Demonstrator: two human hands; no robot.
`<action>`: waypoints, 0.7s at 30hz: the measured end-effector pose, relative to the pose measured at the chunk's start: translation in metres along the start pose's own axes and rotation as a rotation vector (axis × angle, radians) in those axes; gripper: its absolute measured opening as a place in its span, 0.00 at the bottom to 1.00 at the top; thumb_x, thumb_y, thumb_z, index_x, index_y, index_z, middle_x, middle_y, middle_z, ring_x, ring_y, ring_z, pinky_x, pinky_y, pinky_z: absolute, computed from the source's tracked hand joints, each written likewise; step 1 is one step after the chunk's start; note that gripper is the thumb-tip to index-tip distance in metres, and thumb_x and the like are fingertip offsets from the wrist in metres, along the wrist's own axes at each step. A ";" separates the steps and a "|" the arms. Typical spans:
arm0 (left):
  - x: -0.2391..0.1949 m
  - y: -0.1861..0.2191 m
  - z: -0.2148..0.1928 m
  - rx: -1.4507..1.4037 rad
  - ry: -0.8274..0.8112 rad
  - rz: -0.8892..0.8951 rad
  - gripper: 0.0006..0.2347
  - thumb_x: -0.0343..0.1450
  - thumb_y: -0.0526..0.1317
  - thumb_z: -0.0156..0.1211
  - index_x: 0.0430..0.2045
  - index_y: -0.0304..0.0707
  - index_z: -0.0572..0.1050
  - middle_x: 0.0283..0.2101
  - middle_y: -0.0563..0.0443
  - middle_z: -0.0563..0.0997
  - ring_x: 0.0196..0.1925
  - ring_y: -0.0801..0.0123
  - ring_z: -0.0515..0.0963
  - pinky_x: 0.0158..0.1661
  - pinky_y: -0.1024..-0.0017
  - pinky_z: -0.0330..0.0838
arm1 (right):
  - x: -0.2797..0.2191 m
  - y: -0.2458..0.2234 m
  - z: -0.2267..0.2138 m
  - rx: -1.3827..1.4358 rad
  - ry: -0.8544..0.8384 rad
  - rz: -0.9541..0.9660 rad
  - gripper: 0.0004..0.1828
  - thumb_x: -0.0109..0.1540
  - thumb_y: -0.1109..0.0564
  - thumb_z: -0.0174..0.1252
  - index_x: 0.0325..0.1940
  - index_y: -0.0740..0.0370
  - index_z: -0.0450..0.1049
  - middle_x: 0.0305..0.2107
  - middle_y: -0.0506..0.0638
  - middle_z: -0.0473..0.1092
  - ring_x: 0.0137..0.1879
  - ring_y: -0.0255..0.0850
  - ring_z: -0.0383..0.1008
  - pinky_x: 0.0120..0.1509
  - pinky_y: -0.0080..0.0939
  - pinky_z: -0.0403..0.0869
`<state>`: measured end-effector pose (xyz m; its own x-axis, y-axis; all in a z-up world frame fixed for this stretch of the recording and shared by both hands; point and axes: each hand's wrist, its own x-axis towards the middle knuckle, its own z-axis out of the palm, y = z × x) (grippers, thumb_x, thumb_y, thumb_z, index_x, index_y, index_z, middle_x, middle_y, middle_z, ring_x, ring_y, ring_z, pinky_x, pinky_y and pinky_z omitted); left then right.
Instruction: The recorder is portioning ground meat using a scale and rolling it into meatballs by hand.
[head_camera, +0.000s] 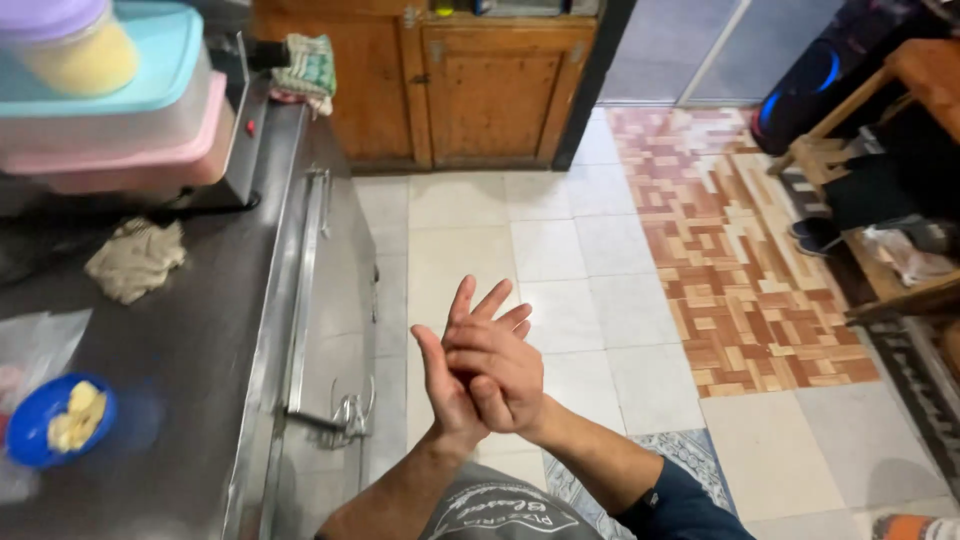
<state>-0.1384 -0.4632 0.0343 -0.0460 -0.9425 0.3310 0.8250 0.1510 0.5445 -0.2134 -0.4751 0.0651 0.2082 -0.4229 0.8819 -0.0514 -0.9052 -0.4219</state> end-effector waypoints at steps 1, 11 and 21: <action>0.006 -0.005 0.001 -0.015 -0.027 -0.008 0.39 0.73 0.68 0.17 0.74 0.41 0.47 0.72 0.31 0.60 0.69 0.38 0.65 0.70 0.39 0.54 | 0.002 0.004 -0.005 -0.029 0.005 -0.012 0.23 0.71 0.50 0.42 0.38 0.70 0.77 0.42 0.63 0.75 0.51 0.55 0.79 0.57 0.48 0.80; 0.088 -0.070 0.005 -0.222 0.125 -0.367 0.43 0.68 0.72 0.25 0.69 0.37 0.57 0.67 0.30 0.66 0.70 0.42 0.63 0.64 0.49 0.53 | 0.000 0.079 -0.080 -0.192 0.191 0.132 0.17 0.64 0.55 0.48 0.23 0.60 0.74 0.23 0.49 0.73 0.30 0.38 0.71 0.37 0.36 0.73; 0.159 -0.151 0.036 -0.337 0.064 -0.528 0.44 0.71 0.73 0.24 0.59 0.28 0.69 0.64 0.30 0.71 0.69 0.39 0.66 0.69 0.48 0.53 | 0.018 0.129 -0.177 -0.357 0.046 0.094 0.31 0.72 0.41 0.38 0.41 0.63 0.81 0.42 0.58 0.79 0.59 0.55 0.77 0.73 0.59 0.65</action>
<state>-0.2906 -0.6247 0.0325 -0.4703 -0.8819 0.0313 0.8329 -0.4319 0.3461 -0.3888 -0.6067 0.0641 0.1424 -0.4989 0.8549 -0.4075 -0.8167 -0.4087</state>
